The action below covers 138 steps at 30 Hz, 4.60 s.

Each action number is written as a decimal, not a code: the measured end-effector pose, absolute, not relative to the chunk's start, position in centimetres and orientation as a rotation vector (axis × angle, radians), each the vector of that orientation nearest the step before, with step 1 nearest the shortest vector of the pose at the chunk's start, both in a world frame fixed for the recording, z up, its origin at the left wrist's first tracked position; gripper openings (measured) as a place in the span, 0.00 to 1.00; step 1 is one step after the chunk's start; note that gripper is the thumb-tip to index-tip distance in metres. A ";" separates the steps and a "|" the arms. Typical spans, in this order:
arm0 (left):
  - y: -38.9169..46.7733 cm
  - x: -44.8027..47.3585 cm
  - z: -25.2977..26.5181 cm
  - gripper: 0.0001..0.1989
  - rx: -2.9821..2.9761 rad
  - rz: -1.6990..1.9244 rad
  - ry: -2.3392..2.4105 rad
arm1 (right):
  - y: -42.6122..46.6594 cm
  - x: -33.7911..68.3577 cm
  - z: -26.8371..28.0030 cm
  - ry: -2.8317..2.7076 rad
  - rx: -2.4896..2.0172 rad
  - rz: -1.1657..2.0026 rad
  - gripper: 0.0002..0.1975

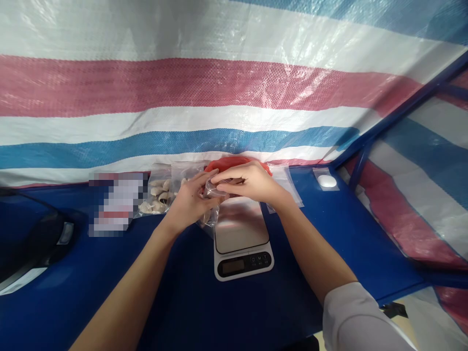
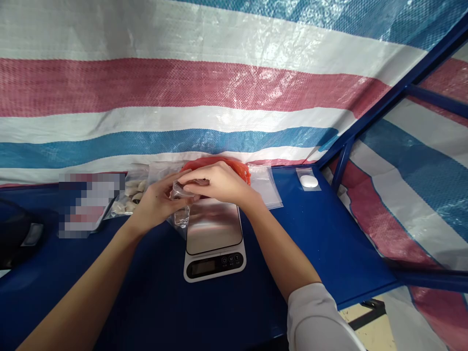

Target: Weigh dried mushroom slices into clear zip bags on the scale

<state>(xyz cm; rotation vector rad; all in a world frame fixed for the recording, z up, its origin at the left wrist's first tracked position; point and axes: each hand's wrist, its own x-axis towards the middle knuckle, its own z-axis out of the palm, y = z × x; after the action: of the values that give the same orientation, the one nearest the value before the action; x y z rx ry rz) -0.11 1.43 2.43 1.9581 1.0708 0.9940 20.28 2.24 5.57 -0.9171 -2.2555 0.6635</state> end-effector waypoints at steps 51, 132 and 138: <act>-5.5 -2.3 -3.0 0.25 2.444 1.111 1.351 | -6.3 32.2 -1.4 -1.462 -1.338 0.857 0.21; -4.1 2.3 2.0 0.24 2.226 1.020 1.247 | -5.0 27.1 3.8 -1.654 -1.042 0.982 0.14; -2.8 3.8 3.7 0.29 1.875 0.944 1.093 | -4.0 26.4 6.1 -1.830 -0.954 0.919 0.12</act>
<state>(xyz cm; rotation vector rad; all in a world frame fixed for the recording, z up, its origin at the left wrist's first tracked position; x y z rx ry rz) 3.84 -2.78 3.65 1.8751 1.0928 0.9440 26.36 -3.96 6.11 -0.9545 -1.8301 0.9187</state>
